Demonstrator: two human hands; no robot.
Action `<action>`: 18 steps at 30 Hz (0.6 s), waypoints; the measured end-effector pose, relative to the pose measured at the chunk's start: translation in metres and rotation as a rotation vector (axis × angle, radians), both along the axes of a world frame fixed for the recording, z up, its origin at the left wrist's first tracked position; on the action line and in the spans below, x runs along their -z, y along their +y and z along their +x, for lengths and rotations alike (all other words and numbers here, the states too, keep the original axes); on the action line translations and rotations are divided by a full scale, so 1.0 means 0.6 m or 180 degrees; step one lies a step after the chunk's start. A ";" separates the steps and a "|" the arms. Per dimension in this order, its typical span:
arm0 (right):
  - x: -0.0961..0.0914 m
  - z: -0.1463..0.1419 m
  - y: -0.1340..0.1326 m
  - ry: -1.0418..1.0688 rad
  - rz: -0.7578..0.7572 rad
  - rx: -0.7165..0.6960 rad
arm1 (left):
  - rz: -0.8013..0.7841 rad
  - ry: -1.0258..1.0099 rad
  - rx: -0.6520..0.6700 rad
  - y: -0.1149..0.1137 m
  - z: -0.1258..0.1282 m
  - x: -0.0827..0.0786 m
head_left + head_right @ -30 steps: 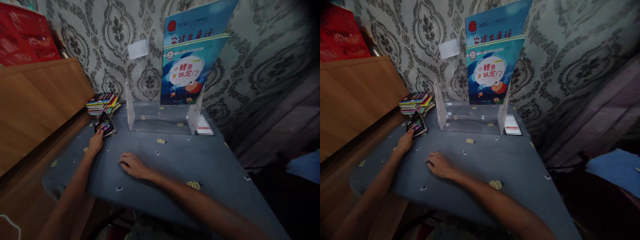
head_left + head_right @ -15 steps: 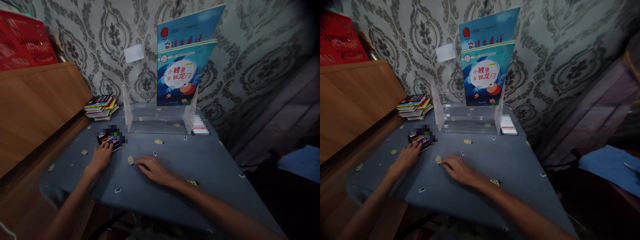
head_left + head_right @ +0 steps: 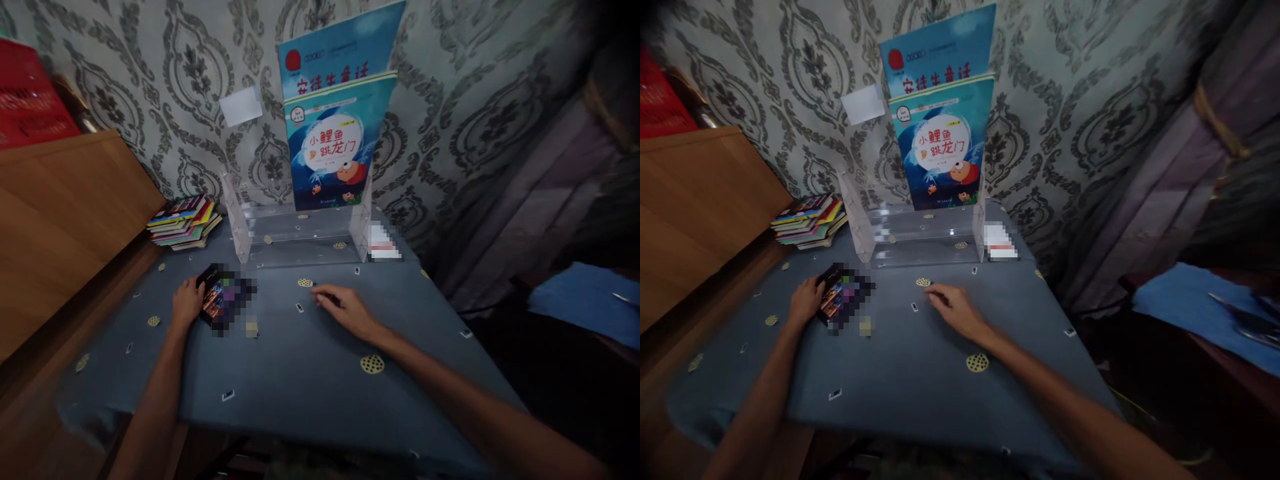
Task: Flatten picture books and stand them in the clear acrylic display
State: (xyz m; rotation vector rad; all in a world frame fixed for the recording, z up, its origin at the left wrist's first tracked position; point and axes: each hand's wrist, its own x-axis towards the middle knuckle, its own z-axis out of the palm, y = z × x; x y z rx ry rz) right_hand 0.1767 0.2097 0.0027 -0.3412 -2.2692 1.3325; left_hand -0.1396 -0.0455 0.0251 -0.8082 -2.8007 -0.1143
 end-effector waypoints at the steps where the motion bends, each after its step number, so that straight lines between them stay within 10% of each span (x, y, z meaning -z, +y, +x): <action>1: 0.005 0.011 0.018 0.0028 -0.0164 0.0079 | -0.0005 -0.0005 0.0027 -0.001 0.000 0.006; 7: 0.027 0.044 0.073 0.0101 -0.0880 0.0492 | 0.0000 0.0052 0.0117 0.000 0.018 0.017; 18: 0.008 0.051 0.045 -0.0276 0.0693 0.0477 | 0.0373 0.0294 0.0773 0.033 0.082 0.046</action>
